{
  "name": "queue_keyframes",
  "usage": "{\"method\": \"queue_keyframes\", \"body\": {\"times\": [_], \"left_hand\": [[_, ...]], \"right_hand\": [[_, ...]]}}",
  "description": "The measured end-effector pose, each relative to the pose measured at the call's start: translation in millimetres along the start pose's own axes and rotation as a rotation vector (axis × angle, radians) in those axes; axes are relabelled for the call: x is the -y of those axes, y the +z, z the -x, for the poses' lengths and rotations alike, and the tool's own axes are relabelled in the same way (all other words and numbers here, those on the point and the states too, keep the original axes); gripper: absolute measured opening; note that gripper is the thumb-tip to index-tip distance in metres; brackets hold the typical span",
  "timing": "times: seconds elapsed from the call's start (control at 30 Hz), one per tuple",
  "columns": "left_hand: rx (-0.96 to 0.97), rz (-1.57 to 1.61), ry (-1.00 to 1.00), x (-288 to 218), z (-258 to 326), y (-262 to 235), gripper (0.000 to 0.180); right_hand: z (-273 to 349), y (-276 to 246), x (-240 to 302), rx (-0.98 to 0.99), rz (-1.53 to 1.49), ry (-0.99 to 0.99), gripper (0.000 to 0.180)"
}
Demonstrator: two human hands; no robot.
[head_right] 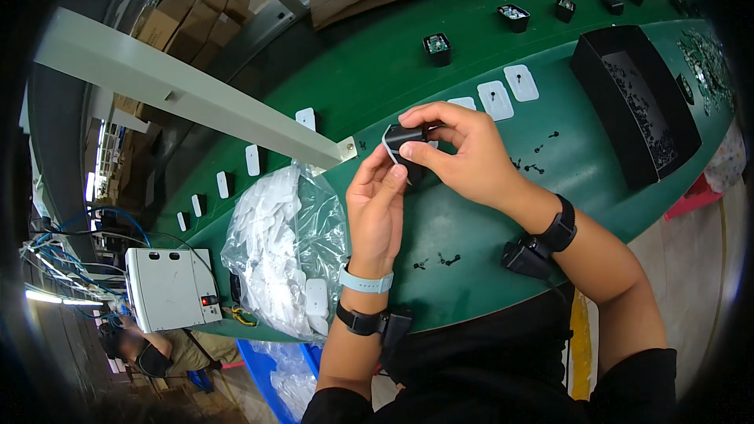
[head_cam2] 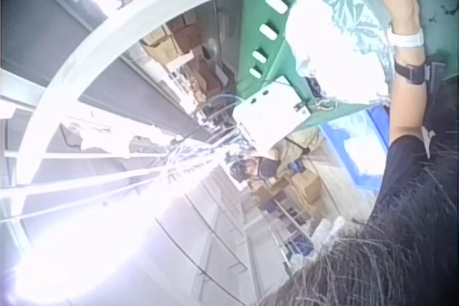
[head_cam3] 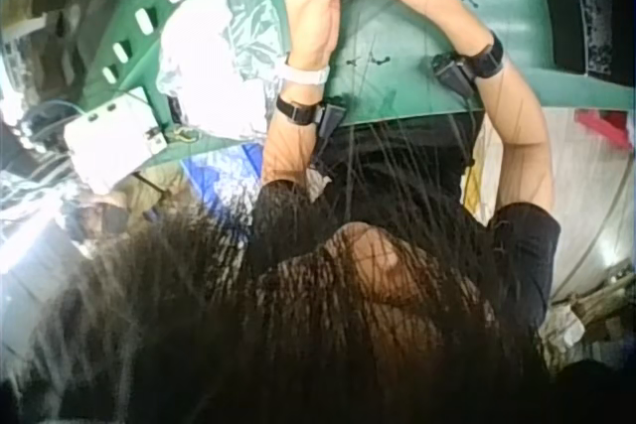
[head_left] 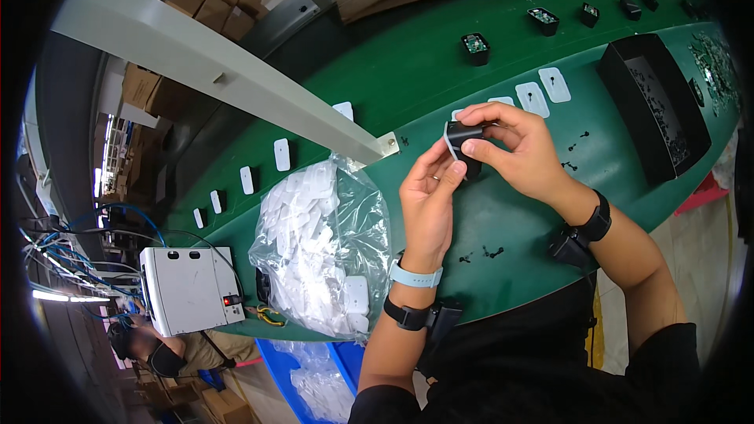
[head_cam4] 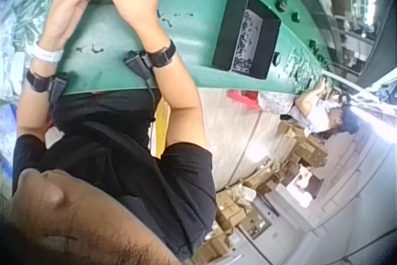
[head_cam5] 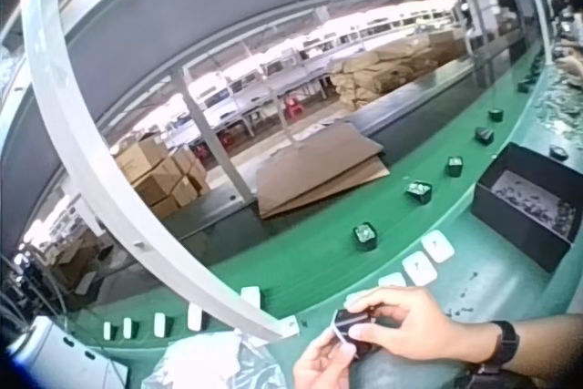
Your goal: The person assembles small white electronic devices at a green workbench. They pick up white plastic casings, insert small black components, and snap the halves together. The person places the finished units in a row on the table.
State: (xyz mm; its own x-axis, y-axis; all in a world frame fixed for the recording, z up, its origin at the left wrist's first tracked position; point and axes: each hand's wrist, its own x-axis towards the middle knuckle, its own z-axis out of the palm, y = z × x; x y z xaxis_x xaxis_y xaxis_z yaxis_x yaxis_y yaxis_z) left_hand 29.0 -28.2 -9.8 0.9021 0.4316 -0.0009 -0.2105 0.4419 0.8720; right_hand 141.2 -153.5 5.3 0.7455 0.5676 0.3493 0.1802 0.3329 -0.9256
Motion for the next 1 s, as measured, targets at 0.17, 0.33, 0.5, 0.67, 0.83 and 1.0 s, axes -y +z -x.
{"method": "queue_keyframes", "body": {"times": [0.17,0.33,0.5,0.67,0.83,1.0], "left_hand": [[0.023,-0.053,0.034,-4.5,0.5,-1.9,0.045],[0.020,-0.089,0.107,-8.2,2.1,5.8,0.049],[0.030,-0.140,0.137,-4.2,3.4,-1.0,0.050],[0.051,-0.217,0.181,-4.0,3.3,-2.2,0.048],[0.070,-0.267,0.239,-3.8,4.8,-4.4,0.046],[0.066,-0.279,0.250,-0.8,5.4,-4.4,0.046]], "right_hand": [[1.2,-0.1,2.2,0.016,-0.004,-0.011,0.026],[1.6,0.4,4.2,0.023,-0.003,-0.015,0.026],[0.5,-3.0,8.7,0.089,0.070,-0.059,0.025],[0.4,-7.6,11.7,0.120,0.054,-0.044,0.023],[0.9,-8.2,19.0,0.143,0.145,-0.072,0.022],[1.0,-9.0,20.0,0.158,0.194,-0.075,0.021]]}}
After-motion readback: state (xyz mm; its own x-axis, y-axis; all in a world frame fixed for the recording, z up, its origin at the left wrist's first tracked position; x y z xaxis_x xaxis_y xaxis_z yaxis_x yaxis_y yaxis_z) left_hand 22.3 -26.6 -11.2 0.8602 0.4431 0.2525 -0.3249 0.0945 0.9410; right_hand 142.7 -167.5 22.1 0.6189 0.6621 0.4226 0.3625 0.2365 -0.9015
